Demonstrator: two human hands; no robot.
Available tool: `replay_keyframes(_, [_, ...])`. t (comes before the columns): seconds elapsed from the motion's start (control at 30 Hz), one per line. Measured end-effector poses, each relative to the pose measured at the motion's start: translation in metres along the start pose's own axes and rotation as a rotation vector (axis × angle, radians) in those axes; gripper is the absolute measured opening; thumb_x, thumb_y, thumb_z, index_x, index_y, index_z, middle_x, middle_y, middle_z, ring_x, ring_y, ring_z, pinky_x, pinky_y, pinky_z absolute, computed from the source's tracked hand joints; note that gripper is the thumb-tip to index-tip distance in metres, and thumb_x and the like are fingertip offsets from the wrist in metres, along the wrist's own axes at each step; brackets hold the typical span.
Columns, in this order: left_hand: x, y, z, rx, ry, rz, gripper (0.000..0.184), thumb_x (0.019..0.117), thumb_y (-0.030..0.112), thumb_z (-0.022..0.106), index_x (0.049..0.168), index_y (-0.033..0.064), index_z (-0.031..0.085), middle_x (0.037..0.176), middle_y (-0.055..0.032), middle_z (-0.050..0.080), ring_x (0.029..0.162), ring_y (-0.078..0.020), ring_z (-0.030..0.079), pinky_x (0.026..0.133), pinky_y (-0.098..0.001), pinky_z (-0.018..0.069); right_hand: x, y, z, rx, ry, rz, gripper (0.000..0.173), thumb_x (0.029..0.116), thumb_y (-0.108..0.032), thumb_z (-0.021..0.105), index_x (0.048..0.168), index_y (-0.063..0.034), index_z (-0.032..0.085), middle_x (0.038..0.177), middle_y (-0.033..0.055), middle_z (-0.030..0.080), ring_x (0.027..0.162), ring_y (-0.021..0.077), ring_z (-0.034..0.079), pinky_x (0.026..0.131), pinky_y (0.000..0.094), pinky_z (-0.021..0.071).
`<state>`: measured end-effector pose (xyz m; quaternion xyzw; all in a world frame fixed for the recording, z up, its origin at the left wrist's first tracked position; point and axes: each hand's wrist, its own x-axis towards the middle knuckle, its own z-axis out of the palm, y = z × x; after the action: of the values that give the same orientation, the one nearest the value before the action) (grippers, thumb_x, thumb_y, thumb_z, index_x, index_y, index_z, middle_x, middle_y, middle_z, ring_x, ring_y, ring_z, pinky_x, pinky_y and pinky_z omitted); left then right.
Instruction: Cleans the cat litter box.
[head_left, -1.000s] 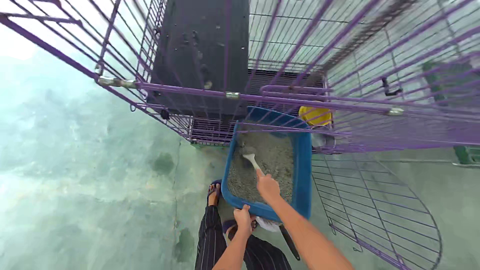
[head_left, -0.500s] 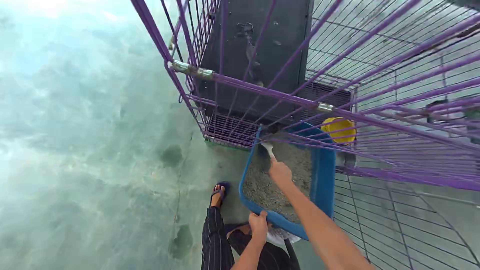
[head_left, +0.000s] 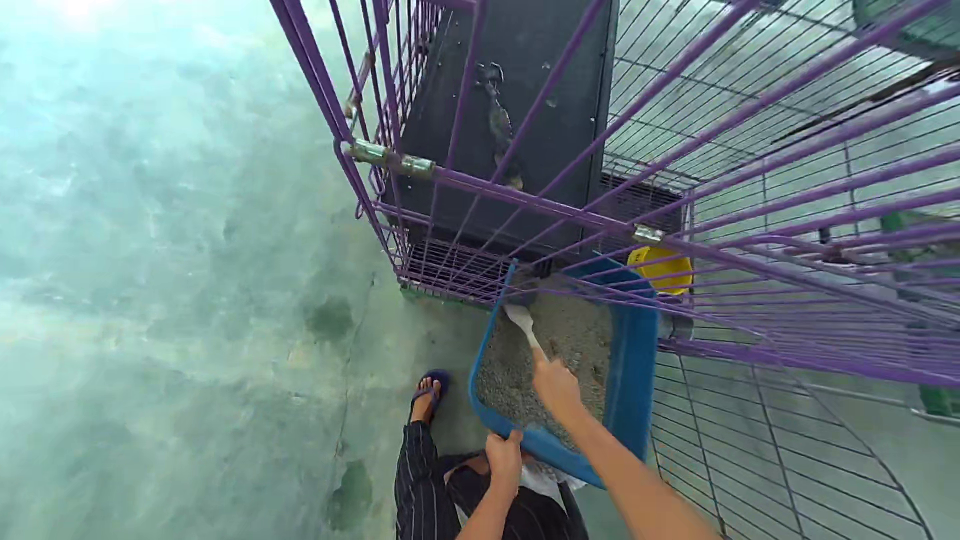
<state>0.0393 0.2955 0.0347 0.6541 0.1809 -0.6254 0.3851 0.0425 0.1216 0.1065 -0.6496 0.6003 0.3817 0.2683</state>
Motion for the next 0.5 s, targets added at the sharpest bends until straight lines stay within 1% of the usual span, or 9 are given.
replay_keyframes(0.07, [-0.001, -0.008, 0.0, -0.02, -0.001, 0.005, 0.027, 0.1005, 0.005, 0.061, 0.122, -0.0103, 0.054, 0.093, -0.0231, 0.067, 0.067, -0.0251, 0.069, 0.063, -0.0393, 0.0607, 0.025, -0.007, -0.012, 0.038, 0.029, -0.007, 0.051, 0.1109, -0.013, 0.035, 0.161, -0.0064, 0.03, 0.141, 0.0324, 0.055, 0.125, 0.048, 0.06, 0.101, 0.0592, 0.0513])
replay_keyframes(0.13, [0.001, -0.004, 0.001, -0.008, 0.007, 0.025, 0.025, 0.0999, 0.005, 0.062, 0.119, -0.01, 0.055, 0.09, -0.0215, 0.068, 0.066, -0.0233, 0.069, 0.062, -0.0376, 0.0604, 0.054, -0.017, -0.04, 0.087, 0.045, -0.013, 0.048, 0.1115, -0.013, 0.033, 0.158, -0.001, 0.034, 0.145, 0.0312, 0.053, 0.132, 0.0463, 0.056, 0.106, 0.0593, 0.0481])
replay_keyframes(0.2, [-0.002, 0.001, 0.001, 0.008, 0.008, 0.02, 0.025, 0.1003, 0.006, 0.062, 0.119, -0.0094, 0.055, 0.091, -0.021, 0.068, 0.068, -0.0227, 0.069, 0.063, -0.0368, 0.0603, 0.061, -0.015, -0.05, 0.064, 0.057, -0.001, 0.047, 0.111, -0.014, 0.034, 0.157, -0.0036, 0.038, 0.144, 0.0288, 0.055, 0.131, 0.0442, 0.058, 0.105, 0.0587, 0.0488])
replay_keyframes(0.27, [0.001, 0.0, -0.006, 0.023, -0.001, 0.013, 0.029, 0.1007, 0.007, 0.063, 0.123, -0.0103, 0.055, 0.097, -0.0242, 0.068, 0.074, -0.0264, 0.071, 0.068, -0.0403, 0.0616, 0.038, -0.009, -0.04, 0.045, 0.049, -0.026, 0.048, 0.111, -0.016, 0.036, 0.158, -0.0068, 0.038, 0.138, 0.0303, 0.059, 0.126, 0.0471, 0.06, 0.101, 0.0614, 0.0503])
replay_keyframes(0.3, [0.002, -0.003, -0.008, 0.022, -0.001, 0.014, 0.03, 0.1007, 0.007, 0.063, 0.123, -0.0105, 0.055, 0.097, -0.0246, 0.068, 0.074, -0.027, 0.071, 0.068, -0.041, 0.0614, 0.019, -0.008, -0.031, 0.031, 0.029, -0.036, 0.049, 0.1112, -0.017, 0.037, 0.159, -0.0086, 0.035, 0.136, 0.0307, 0.06, 0.124, 0.0476, 0.062, 0.1, 0.0615, 0.0512])
replay_keyframes(0.37, [0.002, -0.012, -0.009, -0.002, -0.003, 0.008, 0.029, 0.1002, 0.005, 0.062, 0.122, -0.0108, 0.054, 0.093, -0.024, 0.068, 0.069, -0.0261, 0.07, 0.064, -0.04, 0.061, -0.004, -0.01, -0.011, 0.001, -0.02, -0.015, 0.053, 0.1105, -0.013, 0.038, 0.162, -0.009, 0.028, 0.139, 0.0319, 0.056, 0.122, 0.0477, 0.062, 0.099, 0.0598, 0.0524])
replay_keyframes(0.43, [-0.002, -0.019, -0.01, -0.031, -0.009, -0.007, 0.028, 0.1, 0.004, 0.062, 0.122, -0.0103, 0.053, 0.092, -0.0229, 0.068, 0.067, -0.0249, 0.07, 0.062, -0.0383, 0.0617, 0.015, -0.009, -0.01, 0.017, 0.011, 0.001, 0.054, 0.11, -0.01, 0.038, 0.162, -0.0062, 0.026, 0.14, 0.0329, 0.054, 0.124, 0.0483, 0.061, 0.1, 0.0591, 0.0522])
replay_keyframes(0.47, [-0.003, -0.018, -0.011, -0.037, -0.01, -0.01, 0.028, 0.1, 0.003, 0.062, 0.123, -0.0101, 0.053, 0.093, -0.0228, 0.068, 0.068, -0.0248, 0.07, 0.063, -0.0383, 0.0614, 0.034, -0.009, -0.022, 0.041, 0.037, -0.001, 0.054, 0.11, -0.01, 0.037, 0.162, -0.0048, 0.026, 0.142, 0.0331, 0.053, 0.126, 0.0487, 0.059, 0.102, 0.0598, 0.0507])
replay_keyframes(0.5, [-0.002, -0.014, -0.011, -0.035, -0.007, -0.003, 0.028, 0.0999, 0.004, 0.062, 0.123, -0.0098, 0.053, 0.092, -0.0223, 0.068, 0.068, -0.0244, 0.069, 0.062, -0.0382, 0.0611, 0.053, -0.012, -0.039, 0.069, 0.066, -0.012, 0.051, 0.1104, -0.011, 0.035, 0.161, -0.0036, 0.029, 0.143, 0.0327, 0.053, 0.129, 0.0483, 0.057, 0.104, 0.0605, 0.0491])
